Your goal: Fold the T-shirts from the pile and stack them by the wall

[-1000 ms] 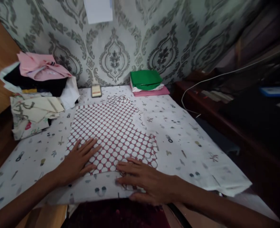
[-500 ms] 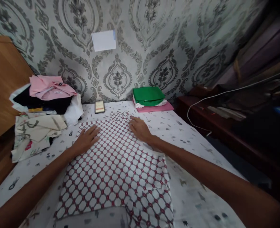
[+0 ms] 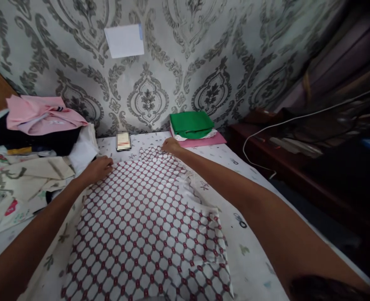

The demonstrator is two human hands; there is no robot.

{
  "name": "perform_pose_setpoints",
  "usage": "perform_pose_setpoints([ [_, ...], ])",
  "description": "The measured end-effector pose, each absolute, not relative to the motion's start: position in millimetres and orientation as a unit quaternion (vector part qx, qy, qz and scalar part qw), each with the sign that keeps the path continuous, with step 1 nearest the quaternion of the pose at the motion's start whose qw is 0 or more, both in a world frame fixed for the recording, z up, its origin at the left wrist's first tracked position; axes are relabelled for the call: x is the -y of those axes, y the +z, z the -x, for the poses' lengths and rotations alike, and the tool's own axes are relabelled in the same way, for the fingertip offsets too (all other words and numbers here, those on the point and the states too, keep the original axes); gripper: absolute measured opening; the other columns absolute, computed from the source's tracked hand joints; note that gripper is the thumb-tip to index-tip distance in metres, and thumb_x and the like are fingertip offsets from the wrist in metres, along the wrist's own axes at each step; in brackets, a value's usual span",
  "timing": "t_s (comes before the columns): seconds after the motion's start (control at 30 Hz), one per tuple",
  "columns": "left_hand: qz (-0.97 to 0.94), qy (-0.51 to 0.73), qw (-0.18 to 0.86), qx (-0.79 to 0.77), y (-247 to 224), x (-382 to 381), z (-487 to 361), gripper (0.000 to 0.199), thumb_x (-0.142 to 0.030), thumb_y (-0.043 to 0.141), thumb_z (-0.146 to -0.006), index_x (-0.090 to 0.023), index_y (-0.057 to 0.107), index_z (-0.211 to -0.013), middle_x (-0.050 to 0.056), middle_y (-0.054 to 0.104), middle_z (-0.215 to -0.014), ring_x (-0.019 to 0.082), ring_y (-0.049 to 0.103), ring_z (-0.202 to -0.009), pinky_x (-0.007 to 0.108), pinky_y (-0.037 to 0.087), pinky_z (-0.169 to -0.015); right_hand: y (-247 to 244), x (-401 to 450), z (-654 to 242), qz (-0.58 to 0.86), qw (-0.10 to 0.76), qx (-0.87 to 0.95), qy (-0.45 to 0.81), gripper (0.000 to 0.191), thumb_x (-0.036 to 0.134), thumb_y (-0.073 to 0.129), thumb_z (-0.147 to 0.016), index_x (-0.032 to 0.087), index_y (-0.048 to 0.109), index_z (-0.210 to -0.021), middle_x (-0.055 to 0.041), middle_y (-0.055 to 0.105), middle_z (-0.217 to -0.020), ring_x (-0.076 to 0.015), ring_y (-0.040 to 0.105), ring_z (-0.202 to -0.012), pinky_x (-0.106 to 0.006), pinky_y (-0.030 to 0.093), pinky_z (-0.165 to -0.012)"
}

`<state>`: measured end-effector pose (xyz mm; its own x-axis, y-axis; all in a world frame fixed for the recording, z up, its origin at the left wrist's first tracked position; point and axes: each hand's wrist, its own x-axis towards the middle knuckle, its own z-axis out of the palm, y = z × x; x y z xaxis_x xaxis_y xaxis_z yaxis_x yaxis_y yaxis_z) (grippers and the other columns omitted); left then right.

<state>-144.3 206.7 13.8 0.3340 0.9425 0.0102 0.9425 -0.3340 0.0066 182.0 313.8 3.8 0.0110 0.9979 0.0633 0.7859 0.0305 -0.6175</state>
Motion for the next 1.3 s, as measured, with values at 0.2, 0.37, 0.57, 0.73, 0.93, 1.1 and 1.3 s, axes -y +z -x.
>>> perform_pose_setpoints([
  [0.2,0.814,-0.031,0.068,0.577,32,-147,138,0.028,-0.03,0.034,-0.093,-0.023,0.06,-0.1,0.009,0.066,-0.105,0.026,0.063,-0.094,0.035,0.049,-0.075,36,-243,-214,0.558,0.384,0.689,0.255,0.008,0.024,0.063,-0.081,0.017,0.061,-0.079,-0.0001,0.065,-0.072,-0.0136,0.061,-0.069,-0.023,0.048,-0.061],
  [0.37,0.836,-0.003,0.131,0.533,26,-92,137,0.032,-0.019,0.033,-0.092,-0.02,0.063,-0.101,0.013,0.067,-0.103,0.029,0.064,-0.093,0.04,0.05,-0.079,37,-114,-243,0.44,0.434,0.743,0.257,0.009,0.026,0.061,-0.086,0.019,0.063,-0.08,-0.0026,0.069,-0.082,-0.0163,0.063,-0.075,-0.026,0.05,-0.064],
  [0.57,0.832,0.028,0.153,0.533,5,-68,139,0.036,-0.012,0.035,-0.088,-0.019,0.066,-0.105,0.014,0.069,-0.112,0.03,0.065,-0.102,0.043,0.051,-0.087,4,-33,-247,0.441,0.359,0.776,0.274,0.014,0.009,0.055,-0.084,0.019,0.064,-0.089,-0.0036,0.071,-0.09,-0.0146,0.062,-0.071,-0.027,0.05,-0.065],
  [0.73,0.835,0.038,0.176,0.521,13,-65,136,0.037,-0.012,0.034,-0.087,-0.018,0.066,-0.105,0.015,0.069,-0.111,0.03,0.065,-0.102,0.044,0.052,-0.087,1,-39,-245,0.434,0.391,0.753,0.303,0.014,0.008,0.055,-0.083,0.019,0.062,-0.086,-0.0033,0.071,-0.089,-0.0162,0.065,-0.08,-0.028,0.053,-0.072],
  [0.93,0.839,0.011,0.16,0.52,18,-58,141,0.038,-0.018,0.032,-0.09,-0.018,0.066,-0.106,0.015,0.069,-0.109,0.031,0.066,-0.098,0.045,0.054,-0.082,9,-34,-260,0.422,0.364,0.758,0.338,0.008,0.016,0.059,-0.083,0.019,0.065,-0.087,-0.0036,0.071,-0.088,-0.0164,0.065,-0.079,-0.029,0.053,-0.072],
  [1.1,0.849,-0.014,0.13,0.511,4,-59,151,0.042,-0.025,0.028,-0.097,-0.019,0.067,-0.111,0.014,0.069,-0.114,0.03,0.066,-0.101,0.043,0.055,-0.081,18,-74,-273,0.499,0.324,0.71,0.376,0.023,0.034,0.057,-0.09,0.017,0.07,-0.1,-0.006,0.071,-0.1,-0.0138,0.064,-0.068,-0.025,0.05,-0.061],
  [1.3,0.845,-0.039,0.137,0.515,-7,-63,157,0.039,-0.025,0.033,-0.095,-0.021,0.067,-0.115,0.014,0.068,-0.117,0.03,0.066,-0.104,0.042,0.054,-0.083,25,-155,-264,0.719,0.192,0.633,0.214,0.032,0.038,0.057,-0.091,0.017,0.072,-0.073,-0.0069,0.072,-0.081,-0.0215,0.067,-0.082,-0.026,0.045,-0.066],
])
